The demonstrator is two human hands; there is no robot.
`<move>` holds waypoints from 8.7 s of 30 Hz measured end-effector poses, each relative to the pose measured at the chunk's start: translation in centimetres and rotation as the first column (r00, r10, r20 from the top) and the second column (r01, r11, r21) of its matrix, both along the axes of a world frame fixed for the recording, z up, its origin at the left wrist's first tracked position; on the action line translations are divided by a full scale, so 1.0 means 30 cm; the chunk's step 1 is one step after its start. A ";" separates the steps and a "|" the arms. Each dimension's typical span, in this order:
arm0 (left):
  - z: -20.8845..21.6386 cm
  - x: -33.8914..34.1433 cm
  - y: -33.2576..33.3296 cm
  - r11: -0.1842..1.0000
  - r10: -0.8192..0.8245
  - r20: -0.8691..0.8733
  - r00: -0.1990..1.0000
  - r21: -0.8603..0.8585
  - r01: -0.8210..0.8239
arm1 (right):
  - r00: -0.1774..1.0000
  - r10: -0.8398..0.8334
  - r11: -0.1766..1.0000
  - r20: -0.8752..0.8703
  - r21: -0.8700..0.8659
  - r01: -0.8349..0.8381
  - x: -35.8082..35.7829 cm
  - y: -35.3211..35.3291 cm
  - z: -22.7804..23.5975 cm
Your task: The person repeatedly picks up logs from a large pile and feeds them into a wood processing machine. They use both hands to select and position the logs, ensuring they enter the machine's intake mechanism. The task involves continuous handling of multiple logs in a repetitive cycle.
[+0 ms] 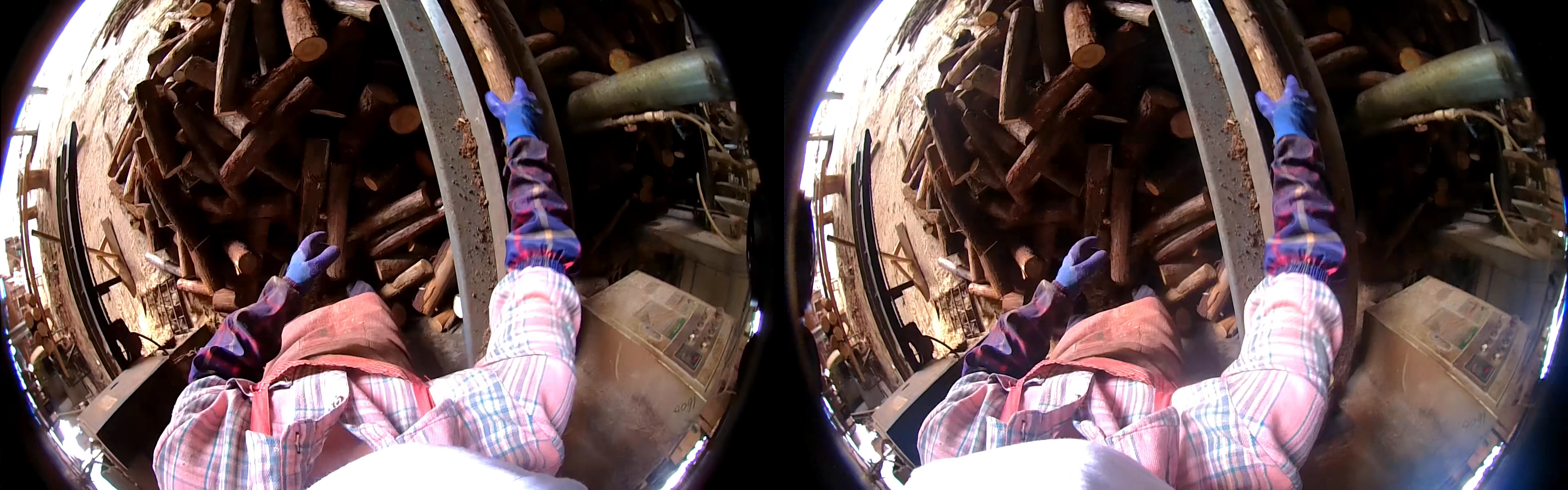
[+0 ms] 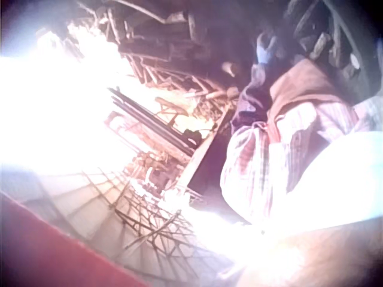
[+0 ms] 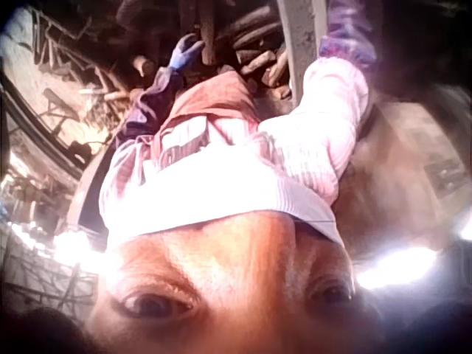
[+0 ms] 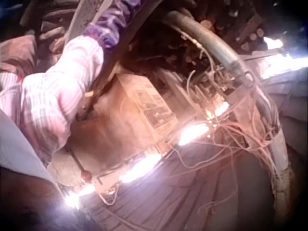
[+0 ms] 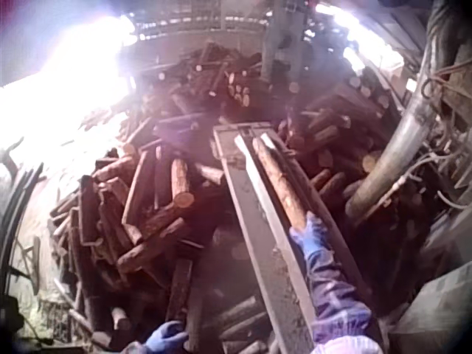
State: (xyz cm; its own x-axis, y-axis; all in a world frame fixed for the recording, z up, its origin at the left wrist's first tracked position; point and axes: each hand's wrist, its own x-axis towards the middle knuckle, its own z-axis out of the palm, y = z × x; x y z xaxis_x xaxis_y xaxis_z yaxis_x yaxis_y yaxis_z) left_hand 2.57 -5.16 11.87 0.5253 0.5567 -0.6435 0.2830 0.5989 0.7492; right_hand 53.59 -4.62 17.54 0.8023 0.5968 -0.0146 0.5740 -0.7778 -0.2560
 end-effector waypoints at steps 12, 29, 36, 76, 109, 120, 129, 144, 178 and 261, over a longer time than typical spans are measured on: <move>-0.296 -0.090 -0.099 0.991 -0.130 -0.048 0.990 -0.009 0.130 | 0.884 0.172 0.787 0.434 0.479 -0.388 -0.489 -0.246 -0.011; -1.128 -1.166 -0.100 0.917 -0.320 -0.514 0.796 -0.379 0.124 | 0.879 -0.377 0.897 -0.293 -0.354 0.266 -1.068 -1.162 -1.504; -1.146 -1.116 -0.219 0.870 -0.389 -0.581 0.715 -0.487 0.078 | 0.969 -0.064 0.823 -0.238 -0.562 -0.083 -0.931 -1.148 -1.706; -0.691 -0.443 -0.246 0.611 -0.606 0.204 0.769 0.738 0.286 | 0.412 0.093 0.704 -0.906 0.352 0.617 -2.100 -0.711 -0.360; -0.362 -0.490 -0.284 0.997 -0.033 -0.303 0.953 0.051 0.051 | 0.996 0.075 0.995 0.058 0.062 -0.078 0.146 0.008 -0.140; -0.373 -0.371 -0.286 0.981 0.191 -0.151 0.970 0.062 -0.183 | 0.991 0.133 0.972 0.006 0.194 -0.132 0.198 -0.205 -0.158; -0.441 -0.674 -0.416 0.989 0.062 -0.328 0.942 -0.103 -0.101 | 0.883 0.017 0.994 0.468 0.091 -0.067 0.148 -0.367 -0.190; -0.927 -0.962 -0.044 0.970 -0.057 -0.111 0.992 -0.240 0.028 | 0.532 -0.068 0.895 -0.844 0.184 0.407 -1.493 -0.583 -1.042; -0.401 -0.316 0.161 -0.004 -0.625 0.052 0.779 0.998 -0.070 | -0.850 0.348 0.849 -0.395 -0.250 0.465 -1.666 -0.510 -0.339; -0.913 -0.773 0.306 0.850 0.271 -0.314 0.910 -0.365 -0.379 | 0.779 0.089 0.923 -0.621 -0.241 -0.298 -0.832 0.729 -1.730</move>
State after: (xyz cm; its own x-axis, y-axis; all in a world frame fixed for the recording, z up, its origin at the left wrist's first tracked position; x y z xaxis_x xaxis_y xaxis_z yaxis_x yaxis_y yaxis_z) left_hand -20.63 4.03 -15.52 0.1589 0.3253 -0.9322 0.1565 0.9239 0.3491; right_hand 28.63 17.24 -34.36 0.4386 0.6171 -0.6533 0.5375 -0.7627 -0.3596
